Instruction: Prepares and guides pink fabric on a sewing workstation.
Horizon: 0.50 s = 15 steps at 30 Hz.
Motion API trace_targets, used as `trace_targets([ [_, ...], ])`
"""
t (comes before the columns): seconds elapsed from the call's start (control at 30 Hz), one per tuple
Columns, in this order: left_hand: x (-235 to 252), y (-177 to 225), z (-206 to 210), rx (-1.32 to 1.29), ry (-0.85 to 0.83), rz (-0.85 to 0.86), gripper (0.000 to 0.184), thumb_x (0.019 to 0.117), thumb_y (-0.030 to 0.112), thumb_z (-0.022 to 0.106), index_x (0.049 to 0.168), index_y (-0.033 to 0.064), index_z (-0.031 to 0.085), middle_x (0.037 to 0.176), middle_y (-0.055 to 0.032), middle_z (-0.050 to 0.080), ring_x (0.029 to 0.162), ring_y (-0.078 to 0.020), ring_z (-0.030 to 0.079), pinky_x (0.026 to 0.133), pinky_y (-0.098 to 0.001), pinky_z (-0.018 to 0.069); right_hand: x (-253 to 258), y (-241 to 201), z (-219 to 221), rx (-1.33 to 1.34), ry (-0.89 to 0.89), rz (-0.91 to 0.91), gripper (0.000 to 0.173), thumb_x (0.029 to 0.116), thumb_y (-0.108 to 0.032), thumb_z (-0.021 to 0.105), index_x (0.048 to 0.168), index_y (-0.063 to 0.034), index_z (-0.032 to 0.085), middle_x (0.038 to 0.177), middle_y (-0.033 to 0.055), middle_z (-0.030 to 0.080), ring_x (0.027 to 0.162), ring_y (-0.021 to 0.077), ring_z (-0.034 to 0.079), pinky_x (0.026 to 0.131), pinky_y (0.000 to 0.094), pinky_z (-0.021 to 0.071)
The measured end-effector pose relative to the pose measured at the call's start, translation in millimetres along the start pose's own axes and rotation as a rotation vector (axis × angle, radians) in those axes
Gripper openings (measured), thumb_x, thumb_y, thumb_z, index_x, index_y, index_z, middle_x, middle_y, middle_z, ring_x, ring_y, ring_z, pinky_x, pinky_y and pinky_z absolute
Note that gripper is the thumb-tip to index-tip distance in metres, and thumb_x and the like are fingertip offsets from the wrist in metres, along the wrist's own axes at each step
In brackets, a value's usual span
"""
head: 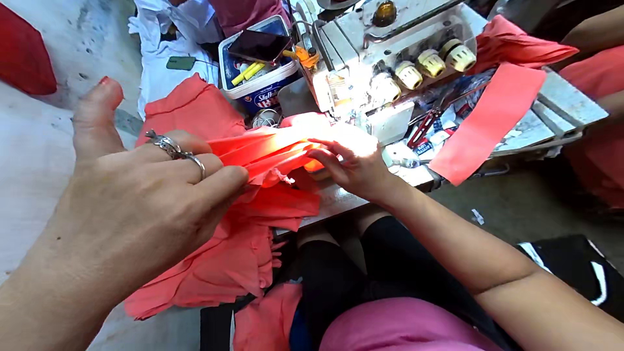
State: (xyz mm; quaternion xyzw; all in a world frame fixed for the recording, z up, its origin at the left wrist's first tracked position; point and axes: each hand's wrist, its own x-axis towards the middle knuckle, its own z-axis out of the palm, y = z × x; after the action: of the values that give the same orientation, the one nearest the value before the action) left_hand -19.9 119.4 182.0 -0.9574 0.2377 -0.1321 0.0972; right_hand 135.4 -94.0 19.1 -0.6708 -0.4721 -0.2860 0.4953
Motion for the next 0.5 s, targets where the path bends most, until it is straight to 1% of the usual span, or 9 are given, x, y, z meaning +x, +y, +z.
trace_targets([
  [0.13,-2.9,2.2,0.3,0.036,0.026,-0.008,0.031,0.1043,0.025,0.050,0.092,0.0077,0.073,0.070,-0.0095,0.063,0.092,-0.0365,0.067,0.104,-0.0734,0.0279,0.0,-0.1,-1.9,0.003,-0.015,-0.013,0.018,0.0958,-0.012,0.067,0.103,-0.0005,0.079,0.098,0.0144,0.076,0.093,0.0226,0.072,0.085,0.0317,0.0560],
  [0.2,-2.5,5.6,-0.7,0.055,0.049,-0.003,0.030,0.1036,0.022,0.051,0.092,0.0073,0.074,0.071,-0.0104,0.065,0.093,-0.0374,0.066,0.107,-0.0713,0.0263,2.1,-0.1,-0.6,0.004,-0.018,-0.016,0.016,0.0942,-0.010,0.067,0.101,-0.0024,0.080,0.096,0.0135,0.076,0.094,0.0234,0.072,0.085,0.0326,0.0560],
  [0.27,0.3,6.7,-2.3,0.050,0.067,0.022,0.030,0.1042,0.022,0.051,0.091,0.0074,0.074,0.069,-0.0098,0.063,0.088,-0.0351,0.066,0.107,-0.0673,0.0277,6.3,-1.3,0.2,0.021,-0.014,0.012,0.014,0.0926,-0.010,0.068,0.097,-0.0043,0.080,0.094,0.0133,0.076,0.092,0.0237,0.072,0.082,0.0347,0.0563],
  [0.33,7.3,5.3,-6.2,0.010,0.067,0.041,0.030,0.1038,0.023,0.052,0.089,0.0084,0.074,0.067,-0.0081,0.061,0.080,-0.0307,0.063,0.099,-0.0599,0.0348,11.2,-2.7,-2.4,0.107,-0.023,0.085,0.014,0.0921,-0.008,0.068,0.096,-0.0025,0.080,0.093,0.0141,0.075,0.090,0.0216,0.071,0.082,0.0340,0.0548],
  [0.37,12.5,5.4,-10.0,-0.013,0.061,0.038,0.030,0.1035,0.024,0.053,0.089,0.0077,0.074,0.067,-0.0084,0.062,0.078,-0.0301,0.063,0.092,-0.0565,0.0383,13.3,-4.8,-7.5,0.190,-0.050,0.160,0.013,0.0932,-0.007,0.067,0.098,-0.0008,0.078,0.095,0.0126,0.074,0.089,0.0156,0.069,0.081,0.0283,0.0542],
  [0.4,18.2,5.3,-13.4,-0.029,0.060,0.036,0.030,0.1026,0.024,0.053,0.090,0.0065,0.074,0.065,-0.0091,0.061,0.073,-0.0296,0.062,0.082,-0.0537,0.0415,14.8,-7.9,-14.9,0.298,-0.099,0.261,0.012,0.0956,-0.006,0.065,0.099,0.0000,0.075,0.095,0.0079,0.070,0.084,0.0058,0.063,0.078,0.0190,0.0524],
  [0.43,22.7,4.3,-14.4,-0.049,0.062,0.029,0.029,0.1022,0.025,0.054,0.092,0.0066,0.074,0.065,-0.0088,0.061,0.068,-0.0277,0.060,0.074,-0.0505,0.0425,14.8,-10.6,-24.0,0.404,-0.153,0.366,0.010,0.0969,-0.005,0.063,0.100,-0.0003,0.072,0.092,0.0029,0.069,0.080,-0.0012,0.062,0.074,0.0134,0.0532],
  [0.47,26.6,2.3,-12.7,-0.066,0.068,0.022,0.029,0.1027,0.029,0.053,0.096,0.0082,0.072,0.064,-0.0070,0.060,0.063,-0.0244,0.058,0.067,-0.0472,0.0423,11.9,-12.7,-33.6,0.490,-0.198,0.458,0.009,0.0971,-0.004,0.062,0.099,-0.0014,0.070,0.089,-0.0009,0.068,0.074,-0.0042,0.062,0.068,0.0116,0.0536],
  [0.5,30.9,-0.2,-8.7,-0.076,0.077,0.020,0.032,0.1025,0.036,0.053,0.100,0.0106,0.072,0.063,-0.0044,0.059,0.058,-0.0208,0.056,0.061,-0.0443,0.0430,5.4,-14.5,-42.6,0.538,-0.225,0.535,0.008,0.0968,-0.003,0.061,0.097,-0.0031,0.069,0.084,-0.0039,0.066,0.067,-0.0053,0.059,0.061,0.0112,0.0516],
])
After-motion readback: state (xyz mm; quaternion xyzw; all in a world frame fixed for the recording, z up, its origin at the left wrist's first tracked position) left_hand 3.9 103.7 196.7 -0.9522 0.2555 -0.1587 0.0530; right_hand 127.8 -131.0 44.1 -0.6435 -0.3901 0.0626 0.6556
